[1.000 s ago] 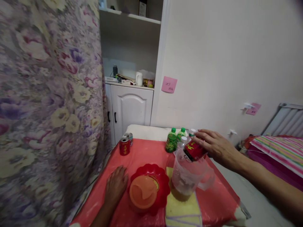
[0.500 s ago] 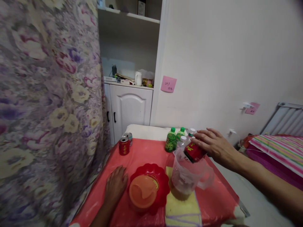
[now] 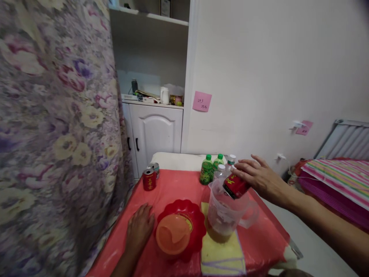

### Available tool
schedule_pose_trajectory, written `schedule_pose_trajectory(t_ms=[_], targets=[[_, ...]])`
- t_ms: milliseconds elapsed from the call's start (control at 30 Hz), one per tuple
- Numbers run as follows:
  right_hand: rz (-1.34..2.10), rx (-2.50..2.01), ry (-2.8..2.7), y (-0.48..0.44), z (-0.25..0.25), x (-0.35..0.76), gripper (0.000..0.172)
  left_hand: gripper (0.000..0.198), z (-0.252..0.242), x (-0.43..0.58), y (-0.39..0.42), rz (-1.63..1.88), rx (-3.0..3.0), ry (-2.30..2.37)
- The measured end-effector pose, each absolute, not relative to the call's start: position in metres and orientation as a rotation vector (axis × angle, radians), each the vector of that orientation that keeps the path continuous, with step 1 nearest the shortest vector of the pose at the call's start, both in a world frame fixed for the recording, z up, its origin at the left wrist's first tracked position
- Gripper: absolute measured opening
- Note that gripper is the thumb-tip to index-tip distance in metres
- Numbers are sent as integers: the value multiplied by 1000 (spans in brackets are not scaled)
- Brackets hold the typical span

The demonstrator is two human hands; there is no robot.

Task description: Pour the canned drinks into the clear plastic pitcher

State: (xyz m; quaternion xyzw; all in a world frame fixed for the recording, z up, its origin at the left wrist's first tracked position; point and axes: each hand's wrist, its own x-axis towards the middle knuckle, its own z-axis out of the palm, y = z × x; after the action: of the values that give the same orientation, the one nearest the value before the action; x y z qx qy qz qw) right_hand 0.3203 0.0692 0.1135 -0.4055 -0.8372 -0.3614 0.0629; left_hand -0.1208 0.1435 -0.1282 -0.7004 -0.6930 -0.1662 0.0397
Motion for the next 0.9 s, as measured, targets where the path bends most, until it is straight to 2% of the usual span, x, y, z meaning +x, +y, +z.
schedule_pose_trajectory(t_ms=[900], targets=[[-946,-1394,-2443,67,98,332,50,48,-133,-123,148,-564,-2155,-2098]])
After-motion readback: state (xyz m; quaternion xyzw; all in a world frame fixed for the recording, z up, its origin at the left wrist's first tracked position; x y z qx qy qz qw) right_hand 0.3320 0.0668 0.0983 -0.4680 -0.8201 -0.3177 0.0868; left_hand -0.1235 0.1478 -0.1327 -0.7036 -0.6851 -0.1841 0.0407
